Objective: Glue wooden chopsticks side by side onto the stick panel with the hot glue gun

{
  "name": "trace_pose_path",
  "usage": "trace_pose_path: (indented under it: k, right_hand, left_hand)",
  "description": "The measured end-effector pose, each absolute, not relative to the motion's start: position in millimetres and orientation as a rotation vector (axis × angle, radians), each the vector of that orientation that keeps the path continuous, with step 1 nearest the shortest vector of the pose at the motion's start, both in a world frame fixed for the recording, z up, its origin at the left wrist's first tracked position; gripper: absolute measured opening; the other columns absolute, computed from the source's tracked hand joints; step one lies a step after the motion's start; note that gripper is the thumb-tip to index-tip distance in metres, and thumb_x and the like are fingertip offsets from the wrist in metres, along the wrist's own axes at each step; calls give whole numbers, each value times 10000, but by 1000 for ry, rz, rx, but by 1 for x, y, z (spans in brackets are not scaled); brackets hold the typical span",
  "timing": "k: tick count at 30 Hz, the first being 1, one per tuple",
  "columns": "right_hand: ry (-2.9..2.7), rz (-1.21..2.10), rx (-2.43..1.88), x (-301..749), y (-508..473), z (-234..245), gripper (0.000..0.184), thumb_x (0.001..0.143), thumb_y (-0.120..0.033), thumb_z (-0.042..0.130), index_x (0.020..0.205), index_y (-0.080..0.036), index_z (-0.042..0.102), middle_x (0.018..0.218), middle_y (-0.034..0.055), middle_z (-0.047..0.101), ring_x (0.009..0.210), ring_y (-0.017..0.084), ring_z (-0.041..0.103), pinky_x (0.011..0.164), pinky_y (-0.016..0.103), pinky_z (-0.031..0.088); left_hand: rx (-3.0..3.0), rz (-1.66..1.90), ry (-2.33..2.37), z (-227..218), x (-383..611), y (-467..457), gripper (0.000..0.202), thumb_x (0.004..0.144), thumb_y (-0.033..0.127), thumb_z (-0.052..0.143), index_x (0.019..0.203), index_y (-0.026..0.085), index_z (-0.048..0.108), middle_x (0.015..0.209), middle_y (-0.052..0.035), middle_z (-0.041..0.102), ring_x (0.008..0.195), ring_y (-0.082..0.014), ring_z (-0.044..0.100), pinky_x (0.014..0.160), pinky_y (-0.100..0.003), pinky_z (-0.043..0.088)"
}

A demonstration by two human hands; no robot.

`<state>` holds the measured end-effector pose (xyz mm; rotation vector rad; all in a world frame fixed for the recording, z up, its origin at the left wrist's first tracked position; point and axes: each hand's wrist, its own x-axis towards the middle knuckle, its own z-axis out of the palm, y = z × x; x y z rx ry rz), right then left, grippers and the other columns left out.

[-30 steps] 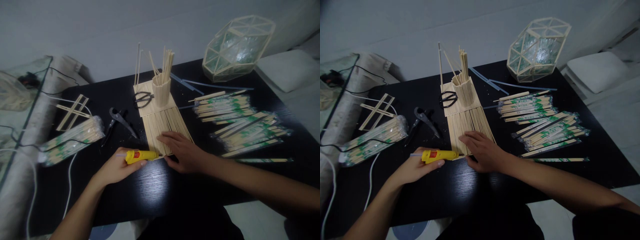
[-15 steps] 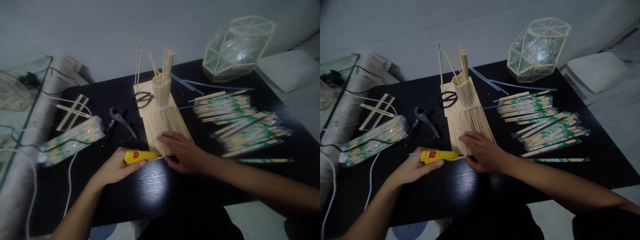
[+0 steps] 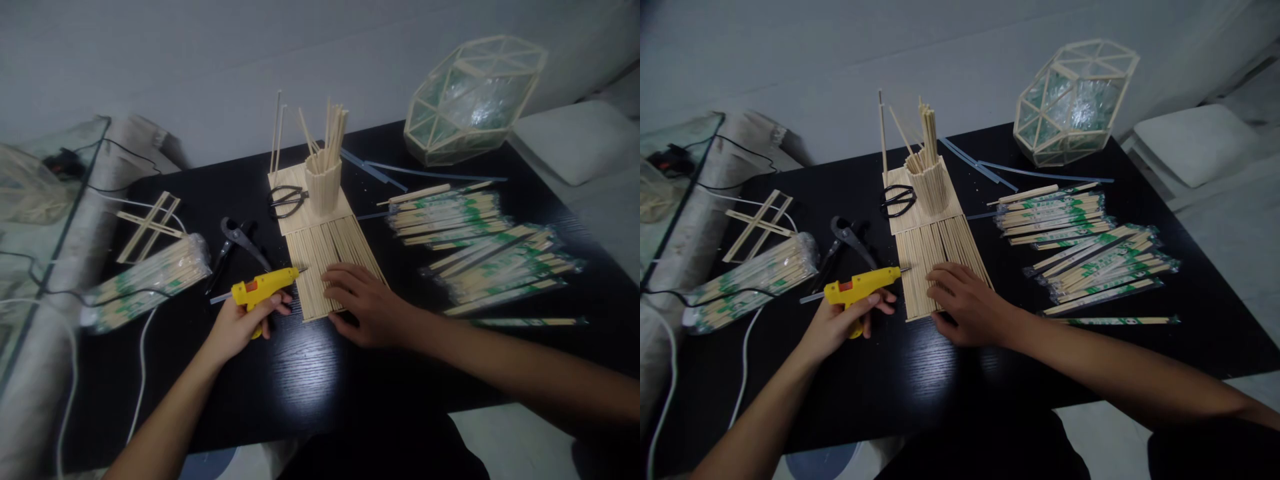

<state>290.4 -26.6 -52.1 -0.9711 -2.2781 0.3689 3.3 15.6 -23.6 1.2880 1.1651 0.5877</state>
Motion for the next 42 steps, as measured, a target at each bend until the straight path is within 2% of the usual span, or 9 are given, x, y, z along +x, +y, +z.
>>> trace_pose_path:
  k: [3, 9, 22, 42]
  right_hand:
    - [-2280, 356, -951, 291, -26, -52, 180, 982, -183, 662, 1162, -171, 661, 1317, 190, 713, 1364, 371, 631, 1125, 573, 599]
    - [-2274, 351, -937, 291, -27, -52, 154, 988, -167, 660, 1140, -166, 682, 1297, 181, 738, 1352, 364, 638, 1125, 567, 599]
    - [-2289, 345, -928, 290, -25, -52, 168, 981, -173, 677, 1148, -172, 694, 1293, 161, 757, 1322, 364, 657, 1112, 566, 594]
    - [-2278, 364, -928, 291, -25, -53, 131, 986, -185, 680, 1112, -168, 713, 1285, 171, 767, 1294, 342, 677, 1084, 551, 611]
  left_hand:
    - [1276, 627, 1136, -25, 7, 13, 401, 919, 483, 830, 1057, 107, 836, 1121, -186, 864, 805, -260, 841, 492, -253, 666]
    - [1234, 655, 1097, -29, 6, 11, 388, 924, 445, 847, 1106, 102, 841, 1158, -195, 863, 946, -322, 870, 543, -273, 708]
    - [1160, 625, 1078, -32, 8, 9, 431, 909, 482, 867, 1104, 99, 824, 1102, -188, 856, 964, -344, 868, 517, -278, 706]
    - [1221, 594, 1108, -31, 10, 8, 425, 924, 486, 828, 1111, 105, 806, 1125, -195, 849, 976, -346, 865, 510, -276, 697]
